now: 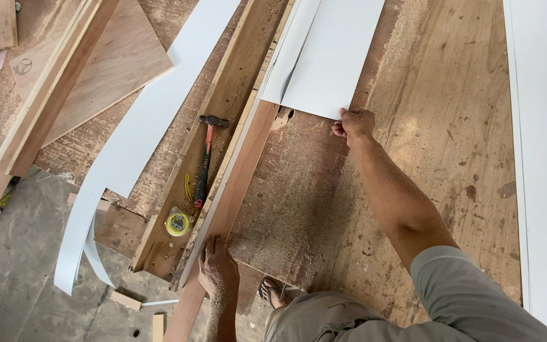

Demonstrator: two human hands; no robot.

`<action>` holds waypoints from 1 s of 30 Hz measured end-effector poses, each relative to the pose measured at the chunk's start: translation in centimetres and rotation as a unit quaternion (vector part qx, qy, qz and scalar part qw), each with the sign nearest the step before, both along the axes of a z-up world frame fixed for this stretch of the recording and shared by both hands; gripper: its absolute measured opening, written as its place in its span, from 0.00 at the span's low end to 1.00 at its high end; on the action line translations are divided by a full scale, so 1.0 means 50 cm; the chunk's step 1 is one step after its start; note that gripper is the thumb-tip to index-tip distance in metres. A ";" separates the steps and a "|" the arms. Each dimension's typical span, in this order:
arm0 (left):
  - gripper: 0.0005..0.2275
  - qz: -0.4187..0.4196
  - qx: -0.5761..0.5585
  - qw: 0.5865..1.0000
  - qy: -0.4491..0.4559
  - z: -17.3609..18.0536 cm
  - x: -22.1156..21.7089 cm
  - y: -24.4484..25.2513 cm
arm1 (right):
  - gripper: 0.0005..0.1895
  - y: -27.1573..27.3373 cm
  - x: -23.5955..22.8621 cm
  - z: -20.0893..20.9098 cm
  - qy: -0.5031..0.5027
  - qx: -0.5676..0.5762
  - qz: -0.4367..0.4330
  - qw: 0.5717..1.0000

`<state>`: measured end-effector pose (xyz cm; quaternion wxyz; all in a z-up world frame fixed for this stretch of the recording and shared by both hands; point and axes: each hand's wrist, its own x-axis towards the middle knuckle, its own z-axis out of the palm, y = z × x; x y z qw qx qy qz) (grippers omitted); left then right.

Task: The person assembles a wooden frame by hammering nails into joints and measuring pieces with a tape measure. They then cut and fit white panels into the frame, using a hammer to secure them in place.

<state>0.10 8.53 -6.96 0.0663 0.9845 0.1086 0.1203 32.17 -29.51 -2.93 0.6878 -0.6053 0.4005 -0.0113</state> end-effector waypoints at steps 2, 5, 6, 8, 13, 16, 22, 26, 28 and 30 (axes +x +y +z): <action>0.17 -0.002 -0.003 1.000 -0.001 0.004 0.000 -0.001 | 0.06 0.000 0.004 0.004 0.003 0.002 -0.003 1.000; 0.17 0.001 -0.004 1.000 0.000 0.006 0.001 -0.002 | 0.04 -0.005 -0.003 0.035 0.021 -0.003 0.001 1.000; 0.17 0.006 -0.002 1.000 0.002 0.006 0.001 -0.002 | 0.06 -0.007 -0.006 0.049 0.036 -0.010 0.009 0.999; 0.17 0.008 0.004 1.000 0.007 0.006 -0.004 0.000 | 0.04 -0.024 -0.032 0.076 0.026 -0.033 0.030 0.999; 0.18 0.015 0.009 1.000 0.008 0.016 -0.002 -0.005 | 0.21 -0.137 -0.059 0.063 0.068 -0.288 0.200 0.934; 0.18 0.001 0.008 1.000 0.015 0.028 0.000 -0.010 | 0.30 -0.179 0.005 0.056 0.088 -0.554 0.239 0.793; 0.14 0.034 0.028 0.997 0.058 -0.006 -0.009 -0.006 | 0.22 -0.088 0.282 0.152 0.007 -0.517 0.292 0.805; 0.14 0.055 0.015 0.998 0.040 -0.055 -0.011 0.000 | 0.19 -0.007 0.414 0.180 0.060 -0.413 0.310 0.854; 0.13 0.060 0.006 0.998 0.001 -0.093 -0.031 0.011 | 0.17 0.025 0.458 0.176 0.075 -0.397 0.312 0.860; 0.15 0.059 0.006 0.998 0.005 -0.123 -0.048 0.021 | 0.17 0.050 0.502 0.171 0.116 -0.426 0.297 0.847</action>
